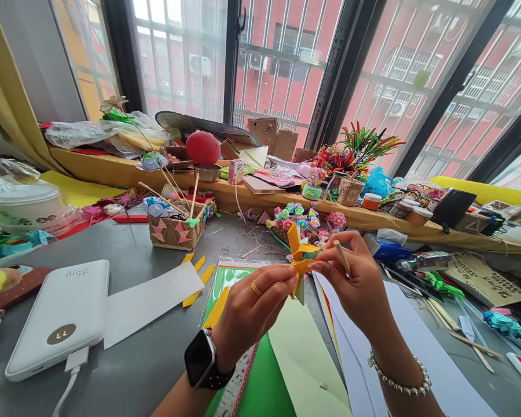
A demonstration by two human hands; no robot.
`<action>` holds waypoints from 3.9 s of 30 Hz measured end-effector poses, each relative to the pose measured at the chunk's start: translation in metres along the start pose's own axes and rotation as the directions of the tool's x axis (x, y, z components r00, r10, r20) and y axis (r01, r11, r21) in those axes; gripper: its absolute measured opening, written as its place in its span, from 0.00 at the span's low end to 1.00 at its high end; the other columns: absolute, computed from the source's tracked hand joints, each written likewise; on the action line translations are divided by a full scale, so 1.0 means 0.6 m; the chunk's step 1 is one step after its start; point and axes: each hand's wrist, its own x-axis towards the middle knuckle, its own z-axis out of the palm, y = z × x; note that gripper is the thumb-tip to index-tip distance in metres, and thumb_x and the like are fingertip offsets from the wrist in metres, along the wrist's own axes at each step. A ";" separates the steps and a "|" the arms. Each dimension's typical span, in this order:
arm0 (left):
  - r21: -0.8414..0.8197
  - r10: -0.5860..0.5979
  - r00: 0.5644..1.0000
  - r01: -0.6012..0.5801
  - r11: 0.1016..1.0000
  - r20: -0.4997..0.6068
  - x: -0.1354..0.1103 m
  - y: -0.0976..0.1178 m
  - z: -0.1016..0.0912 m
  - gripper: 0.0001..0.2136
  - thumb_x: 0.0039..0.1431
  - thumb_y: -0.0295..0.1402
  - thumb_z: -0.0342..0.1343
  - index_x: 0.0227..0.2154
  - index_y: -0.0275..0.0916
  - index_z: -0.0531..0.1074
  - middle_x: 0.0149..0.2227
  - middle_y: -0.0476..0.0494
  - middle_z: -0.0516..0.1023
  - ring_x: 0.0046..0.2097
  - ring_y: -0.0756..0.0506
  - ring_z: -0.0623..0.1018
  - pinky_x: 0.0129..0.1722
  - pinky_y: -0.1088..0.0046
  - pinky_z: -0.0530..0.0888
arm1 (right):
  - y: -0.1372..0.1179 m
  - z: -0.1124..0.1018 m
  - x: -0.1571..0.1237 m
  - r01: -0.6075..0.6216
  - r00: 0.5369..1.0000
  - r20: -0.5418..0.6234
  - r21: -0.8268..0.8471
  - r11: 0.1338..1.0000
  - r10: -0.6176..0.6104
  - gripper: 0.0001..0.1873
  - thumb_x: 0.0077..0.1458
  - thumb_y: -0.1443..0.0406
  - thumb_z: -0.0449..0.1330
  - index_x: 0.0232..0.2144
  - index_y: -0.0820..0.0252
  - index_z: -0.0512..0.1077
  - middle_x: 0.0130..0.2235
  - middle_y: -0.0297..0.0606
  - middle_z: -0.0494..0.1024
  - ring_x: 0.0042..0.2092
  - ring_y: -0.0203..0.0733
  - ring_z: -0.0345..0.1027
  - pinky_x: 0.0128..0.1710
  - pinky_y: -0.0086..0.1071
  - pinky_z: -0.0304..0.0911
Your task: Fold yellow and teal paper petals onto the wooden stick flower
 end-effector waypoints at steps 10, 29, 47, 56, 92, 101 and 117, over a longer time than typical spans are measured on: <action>0.003 0.003 1.000 -0.003 1.000 -0.006 -0.001 0.002 -0.001 0.08 0.49 0.19 0.54 0.32 0.36 0.68 0.35 0.41 0.78 0.38 0.49 0.77 0.38 0.76 0.75 | -0.004 0.000 0.001 -0.011 0.999 -0.032 -0.008 1.000 0.011 0.09 0.49 0.59 0.58 0.25 0.57 0.74 0.31 0.37 0.63 0.38 0.43 0.62 0.35 0.37 0.62; 0.003 0.010 1.000 -0.010 1.000 -0.017 0.001 0.004 0.000 0.08 0.50 0.19 0.53 0.32 0.36 0.67 0.34 0.40 0.77 0.38 0.48 0.77 0.37 0.75 0.76 | -0.004 0.002 0.001 -0.003 0.999 -0.047 0.003 1.000 0.003 0.08 0.50 0.61 0.58 0.24 0.58 0.73 0.32 0.38 0.63 0.37 0.42 0.62 0.34 0.36 0.62; -0.208 -0.279 0.960 0.271 0.940 -0.007 0.001 -0.010 0.001 0.08 0.50 0.20 0.53 0.32 0.38 0.68 0.33 0.46 0.75 0.36 0.51 0.76 0.36 0.77 0.73 | 0.002 -0.003 0.001 -0.067 0.998 0.019 0.053 0.996 0.066 0.07 0.48 0.61 0.59 0.24 0.58 0.73 0.32 0.36 0.62 0.30 0.36 0.59 0.26 0.30 0.56; -0.744 -0.800 0.545 0.637 0.201 0.251 0.020 -0.031 -0.019 0.04 0.46 0.28 0.59 0.27 0.38 0.71 0.28 0.51 0.74 0.32 0.52 0.73 0.33 0.80 0.69 | 0.019 -0.011 0.001 -0.211 0.974 0.134 0.268 0.940 0.181 0.12 0.53 0.57 0.53 0.35 0.56 0.71 0.28 0.31 0.63 0.23 0.30 0.50 0.20 0.26 0.46; -0.752 -0.736 0.403 0.623 -0.215 0.544 0.026 -0.014 -0.015 0.12 0.45 0.36 0.60 0.33 0.36 0.75 0.23 0.48 0.77 0.25 0.50 0.74 0.27 0.78 0.69 | -0.017 0.037 -0.013 0.204 0.963 0.158 0.101 0.974 -0.218 0.10 0.47 0.60 0.60 0.29 0.61 0.70 0.27 0.36 0.72 0.26 0.34 0.66 0.24 0.27 0.61; -0.696 -0.764 0.386 0.710 -0.112 0.517 0.027 -0.008 -0.011 0.08 0.49 0.33 0.57 0.34 0.40 0.75 0.30 0.47 0.77 0.33 0.47 0.75 0.29 0.78 0.69 | -0.025 0.034 -0.020 0.298 0.950 -0.076 -0.073 0.952 -0.304 0.09 0.49 0.64 0.60 0.35 0.60 0.69 0.30 0.37 0.72 0.28 0.34 0.68 0.25 0.25 0.64; -0.656 -0.790 0.322 0.743 -0.132 0.523 0.031 0.009 -0.008 0.06 0.49 0.34 0.56 0.26 0.36 0.71 0.25 0.50 0.71 0.26 0.53 0.70 0.24 0.81 0.66 | -0.019 0.054 -0.043 0.508 0.854 0.042 -0.278 0.815 -0.518 0.13 0.53 0.73 0.54 0.42 0.63 0.69 0.32 0.41 0.75 0.30 0.36 0.68 0.27 0.28 0.63</action>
